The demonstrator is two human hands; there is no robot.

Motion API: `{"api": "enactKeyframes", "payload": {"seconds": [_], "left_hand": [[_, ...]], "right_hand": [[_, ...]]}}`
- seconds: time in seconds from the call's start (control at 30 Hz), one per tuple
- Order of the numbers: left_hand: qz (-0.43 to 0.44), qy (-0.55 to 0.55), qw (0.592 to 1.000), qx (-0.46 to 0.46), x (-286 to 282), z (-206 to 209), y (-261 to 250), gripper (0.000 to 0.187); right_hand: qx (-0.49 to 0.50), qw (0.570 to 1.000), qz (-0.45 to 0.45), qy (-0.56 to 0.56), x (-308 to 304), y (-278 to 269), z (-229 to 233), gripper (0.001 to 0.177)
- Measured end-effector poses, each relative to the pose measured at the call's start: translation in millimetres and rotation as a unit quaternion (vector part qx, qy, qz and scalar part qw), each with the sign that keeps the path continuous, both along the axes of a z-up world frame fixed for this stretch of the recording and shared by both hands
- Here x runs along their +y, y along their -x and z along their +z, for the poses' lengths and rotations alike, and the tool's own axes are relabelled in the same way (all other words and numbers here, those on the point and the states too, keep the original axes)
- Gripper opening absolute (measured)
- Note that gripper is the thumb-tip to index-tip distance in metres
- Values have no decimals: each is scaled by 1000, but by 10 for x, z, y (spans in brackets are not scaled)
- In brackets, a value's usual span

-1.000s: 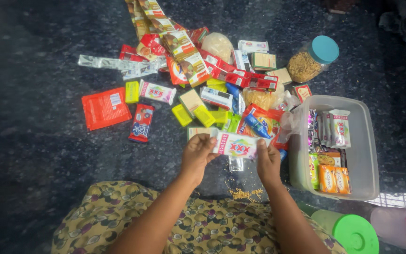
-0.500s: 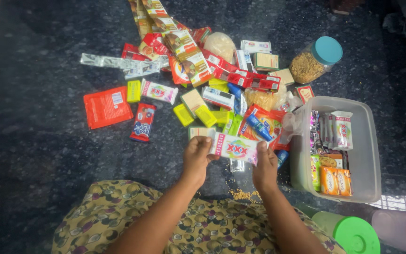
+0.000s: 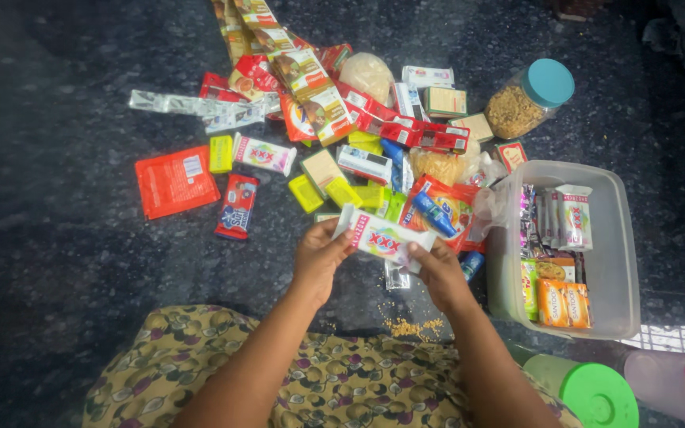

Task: The person sits on a dark tiled floor and sorts a large pile of small packaged goods, including snack packets and a jar of grains. They pick up items one by one, examine them, and place them into a clear plastic container to the right.

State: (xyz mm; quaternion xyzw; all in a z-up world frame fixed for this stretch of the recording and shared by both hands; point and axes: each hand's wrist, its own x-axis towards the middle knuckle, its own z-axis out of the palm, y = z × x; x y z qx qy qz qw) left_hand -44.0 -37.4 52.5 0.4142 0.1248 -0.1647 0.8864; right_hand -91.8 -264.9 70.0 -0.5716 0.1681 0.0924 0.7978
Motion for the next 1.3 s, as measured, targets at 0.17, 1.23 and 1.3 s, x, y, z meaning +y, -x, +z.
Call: {"api": "enactKeyframes", "payload": {"seconds": [0.17, 1.23, 1.3], "left_hand": [[9, 6, 1000, 9, 4, -155, -7, 14], [-28, -94, 989, 113, 110, -295, -92, 28], [-27, -93, 989, 116, 107, -283, -90, 28]], "right_hand": [[29, 998, 47, 43, -138, -1, 8, 35], [-67, 854, -516, 13, -3375, 185, -1061, 56], [-79, 846, -526, 45, -3347, 183, -1088, 71]]}}
